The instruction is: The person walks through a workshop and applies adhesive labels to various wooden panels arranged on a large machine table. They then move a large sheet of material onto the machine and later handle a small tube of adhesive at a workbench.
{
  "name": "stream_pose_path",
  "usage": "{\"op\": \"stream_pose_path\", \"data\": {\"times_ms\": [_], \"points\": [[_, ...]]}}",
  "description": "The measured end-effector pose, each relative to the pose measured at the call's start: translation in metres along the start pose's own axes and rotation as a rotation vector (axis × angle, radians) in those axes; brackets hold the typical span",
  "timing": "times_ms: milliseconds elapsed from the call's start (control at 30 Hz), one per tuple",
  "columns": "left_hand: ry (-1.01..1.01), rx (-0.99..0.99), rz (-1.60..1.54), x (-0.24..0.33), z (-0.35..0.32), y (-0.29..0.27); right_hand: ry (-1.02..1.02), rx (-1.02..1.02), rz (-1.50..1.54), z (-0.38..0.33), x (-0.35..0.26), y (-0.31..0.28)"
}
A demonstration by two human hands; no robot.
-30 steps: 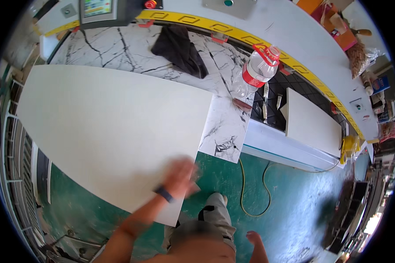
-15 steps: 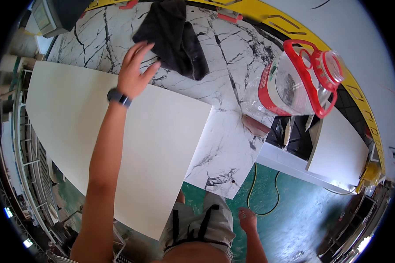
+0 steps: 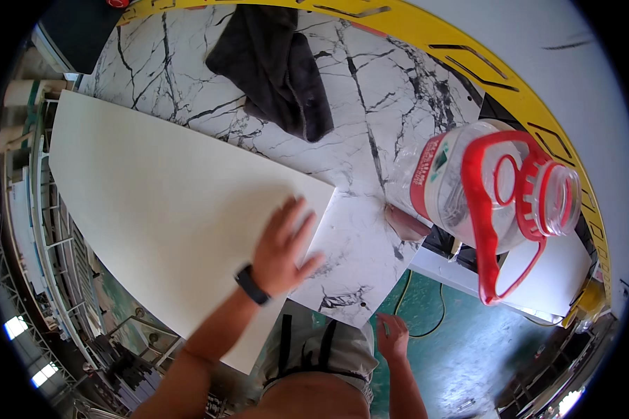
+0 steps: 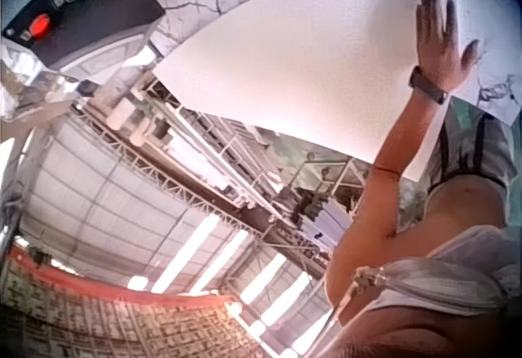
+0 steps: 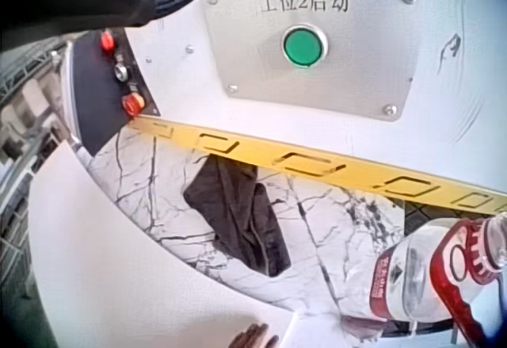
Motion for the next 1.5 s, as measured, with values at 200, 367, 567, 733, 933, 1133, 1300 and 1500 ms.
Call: {"op": "stream_pose_path", "data": {"times_ms": [200,367,567,733,933,1133,1300,1500], "points": [[-0.142,-0.06,0.045,0.031,0.006,0.022,0.008,-0.023,-0.025,0.013,-0.027,0.013],[0.184,-0.144,-0.22,0.026,0.001,0.017,0.037,-0.068,-0.058,0.007,-0.035,0.027],[-0.411,0.049,0.395,-0.107,-0.018,-0.042,0.099,-0.052,0.001,-0.003,-0.045,0.045],[-0.13,-0.01,0.261,-0.066,0.027,-0.005,0.154,-0.06,-0.001,-0.009,-0.043,0.058],[0.806,-0.536,-0.252,0.108,-0.08,0.102,0.016,-0.129,-0.181,-0.028,-0.026,0.067],[0.395,-0.198,-0.467,0.04,-0.05,0.004,0.045,-0.1,-0.149,-0.03,-0.019,0.061],[-0.067,0.072,0.179,-0.056,0.024,-0.025,0.141,-0.046,-0.066,-0.021,-0.039,0.063],[0.502,-0.403,-0.256,0.073,-0.063,0.076,0.076,-0.112,-0.096,-0.037,-0.021,0.069]]}}
Point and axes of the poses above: each hand's wrist, its own z-axis towards the middle knuckle, its own y-axis out of the palm, x = y × z, the point moved 5 cm from there along z, towards the middle knuckle, and after that the axes turned 5 degrees about z, right-handed, at the moved point
